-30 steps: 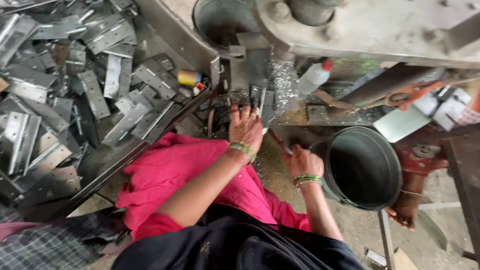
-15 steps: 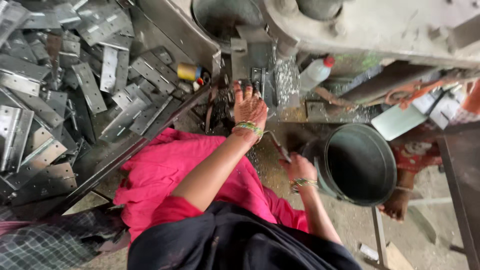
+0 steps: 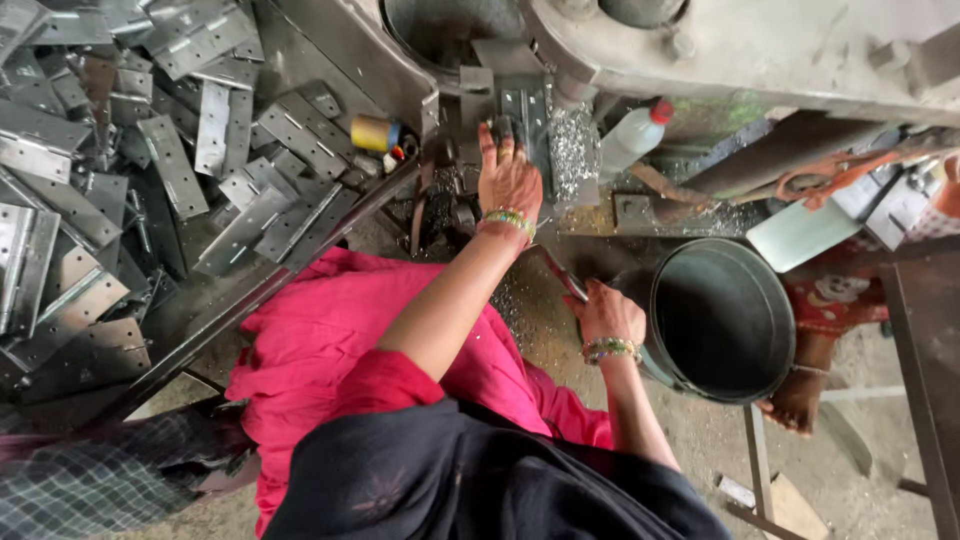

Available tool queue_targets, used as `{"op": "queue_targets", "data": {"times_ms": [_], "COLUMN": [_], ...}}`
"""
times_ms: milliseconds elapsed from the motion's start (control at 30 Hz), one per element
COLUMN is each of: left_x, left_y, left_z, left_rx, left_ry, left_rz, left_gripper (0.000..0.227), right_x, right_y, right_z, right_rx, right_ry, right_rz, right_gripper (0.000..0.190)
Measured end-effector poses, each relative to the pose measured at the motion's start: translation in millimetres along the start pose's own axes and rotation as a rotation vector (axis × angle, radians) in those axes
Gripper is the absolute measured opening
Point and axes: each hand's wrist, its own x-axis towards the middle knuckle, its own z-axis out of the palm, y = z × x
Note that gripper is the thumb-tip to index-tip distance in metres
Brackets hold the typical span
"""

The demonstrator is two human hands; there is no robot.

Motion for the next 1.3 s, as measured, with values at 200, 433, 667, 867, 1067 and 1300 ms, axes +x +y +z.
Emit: {"op": "queue_targets", "data": {"times_ms": [200, 433, 667, 867, 1067, 1300], "left_x": [-4.7, 45.8, 10.1, -132.9, -239.4, -188.1], "left_y": [-9.9, -22.4, -25.3, -148.5, -278.1, -227.6], "left_z": [15.9, -9.2, 12.7, 22.7, 12.3, -63.6], "left_rx": [0.017, 0.058, -0.036, -0.223, 0.098, -0.584], "left_ry": [0.322, 0.102, 0.545, 0.779, 0.340, 0.760], "left_rz": [-0.090, -0.057, -0.207, -0.449, -0.767, -0.490], "left_gripper": [0.037, 0.035, 0.036, 0.026, 0.023, 0.031], "right_x": [11.3, 18.1, 2.8, -13.0, -3.1, -4.1], "right_y": [-8.1, 5.9, 6.8, -8.6, -9.2, -1.2], "right_z": [52.4, 20.0, 68.9, 11.2, 36.0, 26.5], "right_rx": [0.306, -0.102, 0.097, 0.205, 0.217, 0.230], "right_ry": [0.039, -0.026, -0.037, 0.017, -0.035, -0.049], "right_rz": [-0.106, -0.005, -0.073, -0.018, 0.005, 0.018], "right_gripper": [0.053, 0.062, 0.051, 0.048, 0.051, 0.054]}}
